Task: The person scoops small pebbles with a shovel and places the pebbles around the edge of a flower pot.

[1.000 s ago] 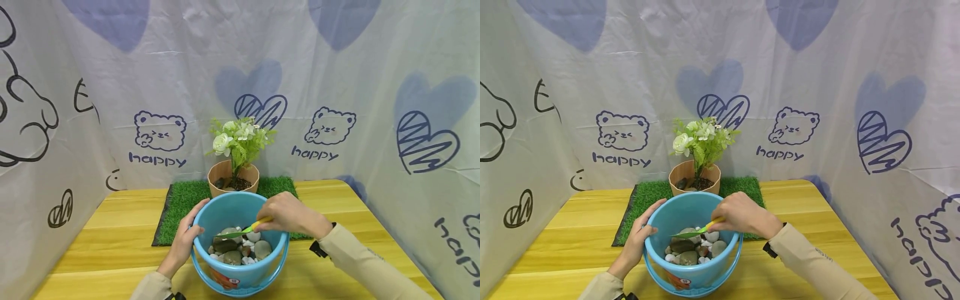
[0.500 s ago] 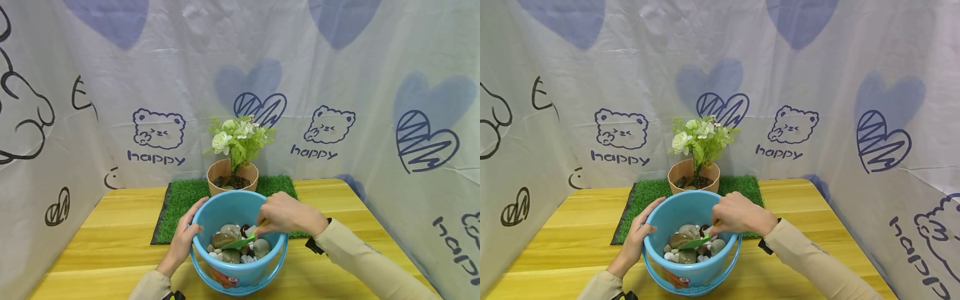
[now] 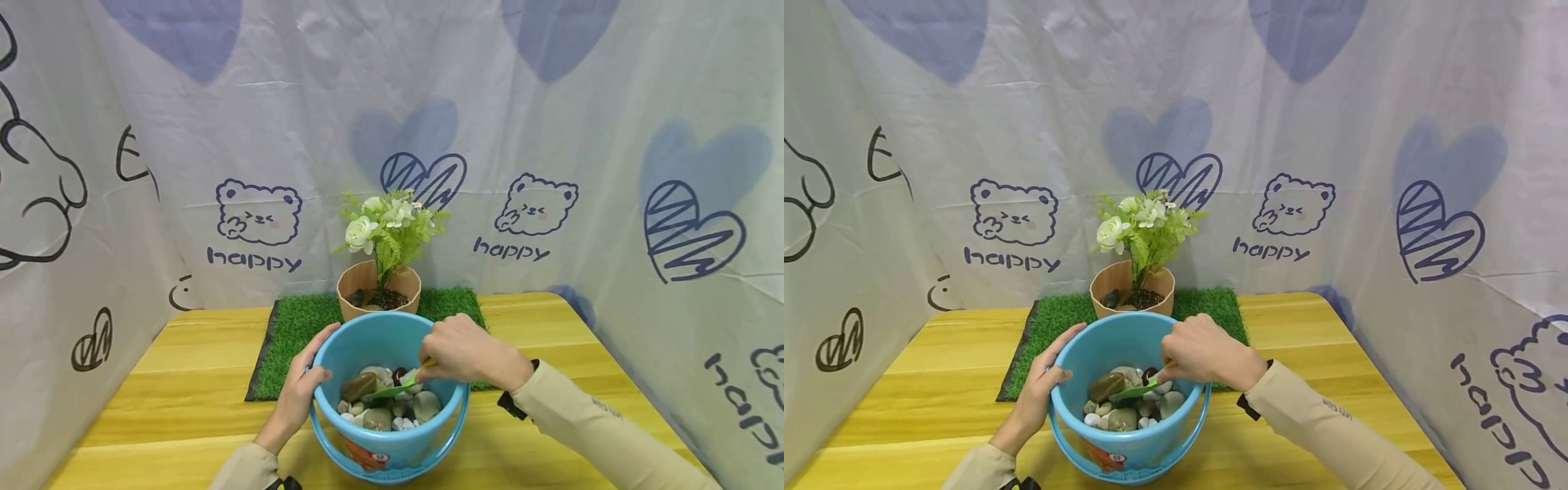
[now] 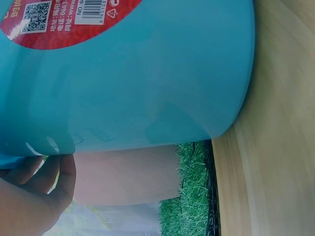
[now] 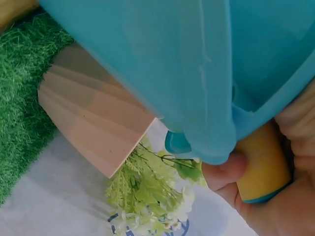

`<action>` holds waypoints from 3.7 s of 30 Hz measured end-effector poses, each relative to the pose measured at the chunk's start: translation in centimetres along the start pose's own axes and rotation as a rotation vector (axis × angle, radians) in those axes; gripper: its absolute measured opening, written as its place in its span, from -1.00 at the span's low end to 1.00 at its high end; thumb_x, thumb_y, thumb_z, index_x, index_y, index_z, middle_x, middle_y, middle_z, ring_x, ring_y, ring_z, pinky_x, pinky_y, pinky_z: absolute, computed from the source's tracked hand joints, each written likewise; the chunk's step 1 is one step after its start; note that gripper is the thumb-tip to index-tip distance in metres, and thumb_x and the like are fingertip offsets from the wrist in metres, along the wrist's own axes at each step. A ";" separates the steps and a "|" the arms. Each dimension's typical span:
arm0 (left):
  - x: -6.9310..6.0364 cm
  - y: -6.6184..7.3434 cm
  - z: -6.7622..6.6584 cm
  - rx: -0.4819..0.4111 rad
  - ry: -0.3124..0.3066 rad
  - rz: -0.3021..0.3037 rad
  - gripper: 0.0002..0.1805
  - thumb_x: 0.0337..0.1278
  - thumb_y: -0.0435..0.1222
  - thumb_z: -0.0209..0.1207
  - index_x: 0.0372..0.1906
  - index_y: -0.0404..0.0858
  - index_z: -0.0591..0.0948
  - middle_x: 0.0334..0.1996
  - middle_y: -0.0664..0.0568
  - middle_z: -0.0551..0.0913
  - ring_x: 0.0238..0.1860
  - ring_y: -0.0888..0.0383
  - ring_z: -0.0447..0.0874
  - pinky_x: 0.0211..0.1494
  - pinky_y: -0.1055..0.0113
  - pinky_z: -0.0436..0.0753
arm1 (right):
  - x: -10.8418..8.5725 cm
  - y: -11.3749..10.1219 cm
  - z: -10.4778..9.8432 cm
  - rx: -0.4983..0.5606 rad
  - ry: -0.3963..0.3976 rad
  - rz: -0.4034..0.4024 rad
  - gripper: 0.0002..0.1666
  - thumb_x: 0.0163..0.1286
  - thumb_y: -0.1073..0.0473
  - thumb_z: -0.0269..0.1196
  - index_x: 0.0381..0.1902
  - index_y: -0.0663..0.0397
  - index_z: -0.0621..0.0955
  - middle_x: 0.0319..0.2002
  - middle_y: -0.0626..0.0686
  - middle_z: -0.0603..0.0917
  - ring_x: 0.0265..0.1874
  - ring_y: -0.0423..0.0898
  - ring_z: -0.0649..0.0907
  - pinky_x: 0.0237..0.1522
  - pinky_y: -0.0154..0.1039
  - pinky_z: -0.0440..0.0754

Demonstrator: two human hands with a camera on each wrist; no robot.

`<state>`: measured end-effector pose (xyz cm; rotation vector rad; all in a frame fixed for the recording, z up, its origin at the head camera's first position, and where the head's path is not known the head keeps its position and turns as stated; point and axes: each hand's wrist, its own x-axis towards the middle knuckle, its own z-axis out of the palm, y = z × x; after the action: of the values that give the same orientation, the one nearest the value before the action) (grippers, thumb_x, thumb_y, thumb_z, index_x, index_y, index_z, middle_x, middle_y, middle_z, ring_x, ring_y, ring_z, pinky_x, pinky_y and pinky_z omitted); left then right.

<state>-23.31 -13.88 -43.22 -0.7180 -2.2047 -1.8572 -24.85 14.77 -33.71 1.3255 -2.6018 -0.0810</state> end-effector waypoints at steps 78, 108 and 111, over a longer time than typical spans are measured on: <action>-0.1 0.0 -0.1 0.011 -0.004 -0.011 -0.21 0.00 -0.43 -0.14 0.48 -0.05 0.27 0.33 -0.23 0.43 0.25 -0.22 0.49 0.06 0.17 0.61 | -0.2 0.5 1.6 -0.068 0.302 0.147 -0.78 0.07 -0.17 0.43 -0.42 -0.23 0.78 -0.46 -0.19 0.66 -0.48 -0.22 0.43 -0.46 -0.39 0.36; -0.1 0.2 0.0 0.019 -0.002 -0.001 -0.21 0.02 -0.43 -0.15 0.47 0.00 0.28 0.33 -0.21 0.43 0.14 -0.13 0.52 -0.02 0.16 0.61 | -0.8 1.0 1.8 0.013 0.337 0.129 -0.75 0.15 -0.14 0.39 -0.30 -0.19 0.80 -0.38 -0.17 0.70 -0.43 -0.23 0.47 -0.45 -0.43 0.33; -0.1 0.1 -0.1 0.014 -0.003 0.002 -0.21 0.02 -0.43 -0.15 0.47 0.00 0.28 0.34 -0.21 0.43 0.15 -0.15 0.52 -0.02 0.15 0.62 | -0.8 1.0 1.7 0.011 0.344 0.124 -0.74 0.15 -0.14 0.38 -0.30 -0.18 0.80 -0.38 -0.17 0.70 -0.43 -0.23 0.47 -0.44 -0.42 0.34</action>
<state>-23.15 -13.97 -43.14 -0.7206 -2.2158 -1.8389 -25.60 15.94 -35.39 1.0681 -2.3844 0.1670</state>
